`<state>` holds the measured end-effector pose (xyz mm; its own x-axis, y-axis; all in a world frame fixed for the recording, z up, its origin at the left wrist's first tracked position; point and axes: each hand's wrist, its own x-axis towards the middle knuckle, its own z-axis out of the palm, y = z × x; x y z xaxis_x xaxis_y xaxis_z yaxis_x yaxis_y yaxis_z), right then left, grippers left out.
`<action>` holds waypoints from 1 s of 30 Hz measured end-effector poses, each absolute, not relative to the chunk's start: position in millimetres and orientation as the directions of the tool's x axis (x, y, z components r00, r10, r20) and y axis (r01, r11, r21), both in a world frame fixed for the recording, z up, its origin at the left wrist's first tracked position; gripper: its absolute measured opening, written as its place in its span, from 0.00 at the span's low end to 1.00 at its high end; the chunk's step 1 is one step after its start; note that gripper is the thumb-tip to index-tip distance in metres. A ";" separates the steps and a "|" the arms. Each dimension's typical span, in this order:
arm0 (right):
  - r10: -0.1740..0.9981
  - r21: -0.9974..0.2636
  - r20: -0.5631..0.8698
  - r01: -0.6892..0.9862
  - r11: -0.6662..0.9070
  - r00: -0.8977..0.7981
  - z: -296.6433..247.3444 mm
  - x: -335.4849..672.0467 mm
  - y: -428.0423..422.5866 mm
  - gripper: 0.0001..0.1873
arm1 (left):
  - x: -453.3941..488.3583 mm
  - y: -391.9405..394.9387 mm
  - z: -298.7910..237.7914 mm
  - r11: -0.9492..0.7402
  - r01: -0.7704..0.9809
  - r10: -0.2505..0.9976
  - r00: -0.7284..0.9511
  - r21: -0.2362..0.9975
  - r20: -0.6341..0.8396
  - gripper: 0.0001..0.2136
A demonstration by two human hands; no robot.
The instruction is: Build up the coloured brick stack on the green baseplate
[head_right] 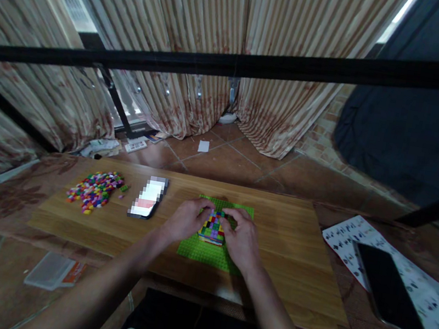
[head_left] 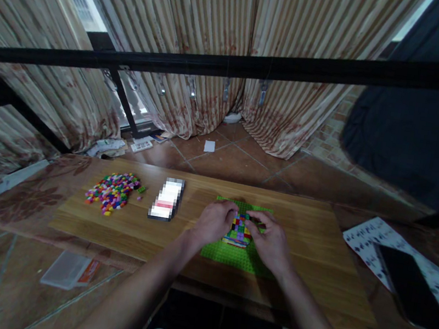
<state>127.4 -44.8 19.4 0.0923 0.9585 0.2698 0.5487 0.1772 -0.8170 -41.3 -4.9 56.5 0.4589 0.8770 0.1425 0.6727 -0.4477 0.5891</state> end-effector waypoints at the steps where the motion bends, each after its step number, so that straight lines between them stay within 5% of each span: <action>1: 0.958 -0.816 0.274 0.549 0.182 0.089 19.5 127.8 -44.7 0.15 | -41.4 -4.2 55.9 -0.453 0.668 0.873 0.466 0.590 0.142 0.12; 19: 0.957 -0.820 0.274 0.544 0.178 0.099 12.7 123.8 -43.2 0.15 | -43.5 3.4 43.9 -0.669 0.665 0.739 0.644 0.331 0.198 0.11; 30: 0.952 -0.842 0.276 0.511 0.175 0.129 9.9 120.7 -43.0 0.15 | -46.1 3.6 43.3 -0.682 0.662 0.728 0.654 0.311 0.203 0.10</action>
<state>120.7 -43.0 9.9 0.1291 0.9524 0.2763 0.5109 0.1749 -0.8416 -46.1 3.6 43.3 0.6543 0.7284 0.2032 0.6624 -0.6817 0.3107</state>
